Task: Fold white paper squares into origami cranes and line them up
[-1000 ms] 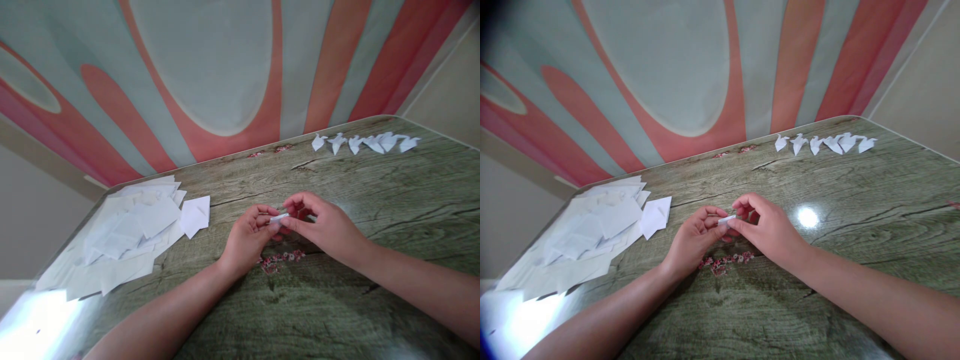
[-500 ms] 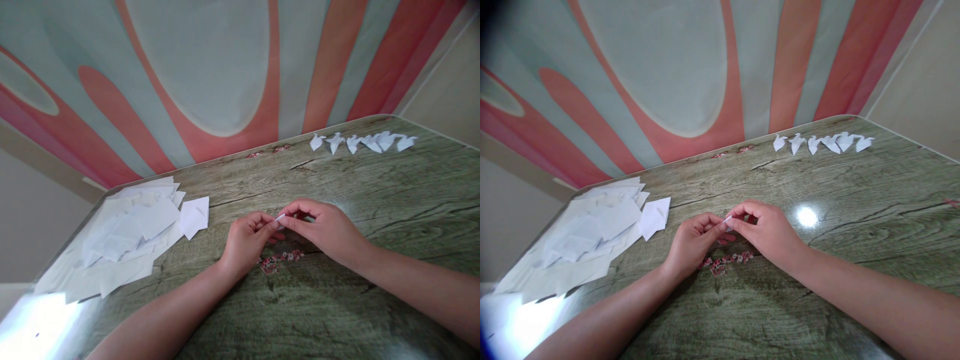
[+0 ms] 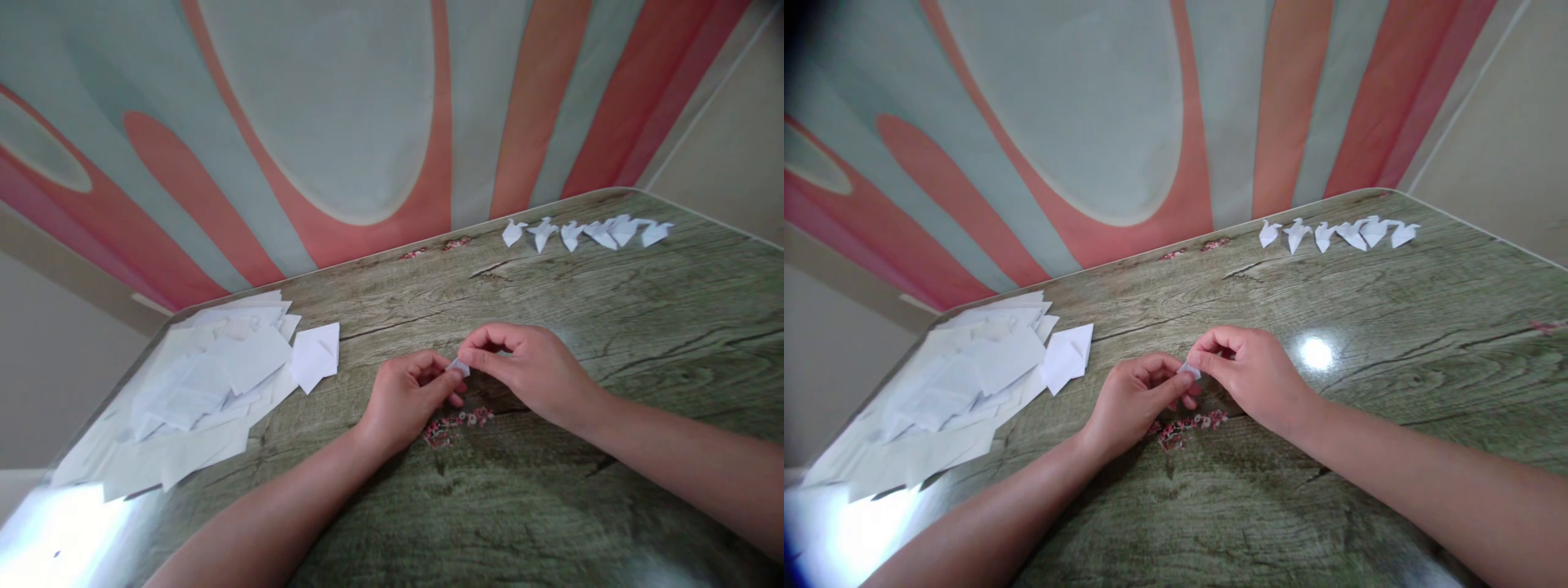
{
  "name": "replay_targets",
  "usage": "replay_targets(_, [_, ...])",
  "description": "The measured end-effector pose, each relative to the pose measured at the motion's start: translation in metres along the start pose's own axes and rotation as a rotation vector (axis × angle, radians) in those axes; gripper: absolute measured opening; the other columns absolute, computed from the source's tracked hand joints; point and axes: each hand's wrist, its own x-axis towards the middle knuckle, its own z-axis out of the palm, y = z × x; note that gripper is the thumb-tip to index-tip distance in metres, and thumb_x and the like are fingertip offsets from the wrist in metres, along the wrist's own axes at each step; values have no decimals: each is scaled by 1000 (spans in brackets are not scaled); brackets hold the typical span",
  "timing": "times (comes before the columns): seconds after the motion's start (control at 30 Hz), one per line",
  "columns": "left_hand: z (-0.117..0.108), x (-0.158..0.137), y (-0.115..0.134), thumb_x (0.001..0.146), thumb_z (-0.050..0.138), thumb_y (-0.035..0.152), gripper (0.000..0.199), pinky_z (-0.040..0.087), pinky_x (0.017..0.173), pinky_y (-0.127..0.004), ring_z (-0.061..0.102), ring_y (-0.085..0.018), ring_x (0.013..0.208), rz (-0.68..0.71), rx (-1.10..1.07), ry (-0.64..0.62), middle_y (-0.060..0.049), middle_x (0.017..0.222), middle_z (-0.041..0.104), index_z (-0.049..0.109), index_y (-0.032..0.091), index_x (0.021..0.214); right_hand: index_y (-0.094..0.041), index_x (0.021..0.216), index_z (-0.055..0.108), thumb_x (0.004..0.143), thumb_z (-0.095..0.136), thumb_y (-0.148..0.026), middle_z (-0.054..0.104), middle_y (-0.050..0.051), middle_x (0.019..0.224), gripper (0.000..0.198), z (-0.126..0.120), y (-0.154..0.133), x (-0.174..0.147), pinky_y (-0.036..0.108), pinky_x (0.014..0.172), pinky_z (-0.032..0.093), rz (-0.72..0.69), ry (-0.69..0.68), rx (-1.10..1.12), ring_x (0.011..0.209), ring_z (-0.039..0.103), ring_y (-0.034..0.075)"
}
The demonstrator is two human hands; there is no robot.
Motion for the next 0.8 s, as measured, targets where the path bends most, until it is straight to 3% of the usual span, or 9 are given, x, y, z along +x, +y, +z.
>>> replay_targets(0.2, [0, 0, -2, 84, 62, 34, 22, 48, 58, -22, 66, -13, 61, 31, -61, 87, -4, 71, 69, 64, 13, 79, -23, 80, 69, 83, 61, -31, 70, -3, 79, 12, 2, 0, -1, 24, 66, 43, -34, -41, 9, 73, 61, 13])
replay_targets(0.4, [-1, 0, -3, 83, 64, 34, 21, 48, 57, -22, 65, -12, 60, 29, -111, 30, -3, 71, 68, 63, 13, 78, -21, 69, 66, 83, 61, -27, 67, -4, 71, 16, -2, -1, -1, 25, 65, 41, -92, -74, -43, 70, 59, 13])
replay_targets(0.6, [-8, 5, -2, 86, 59, 36, 23, 50, 59, -23, 67, -13, 64, -47, -221, 1, -5, 77, 70, 62, 13, 86, -21, 89, 69, 87, 54, -42, 72, 1, 86, 26, 0, 12, 5, 31, 73, 47, -21, -176, 166, 80, 64, 18])
replay_targets(0.8, [-10, 9, -5, 84, 61, 36, 24, 49, 59, -22, 65, -11, 62, -63, -287, 4, -5, 76, 69, 62, 12, 80, -21, 95, 69, 83, 60, -36, 72, 2, 94, 21, 1, 12, 5, 32, 77, 49, -4, -181, 196, 84, 65, 18])
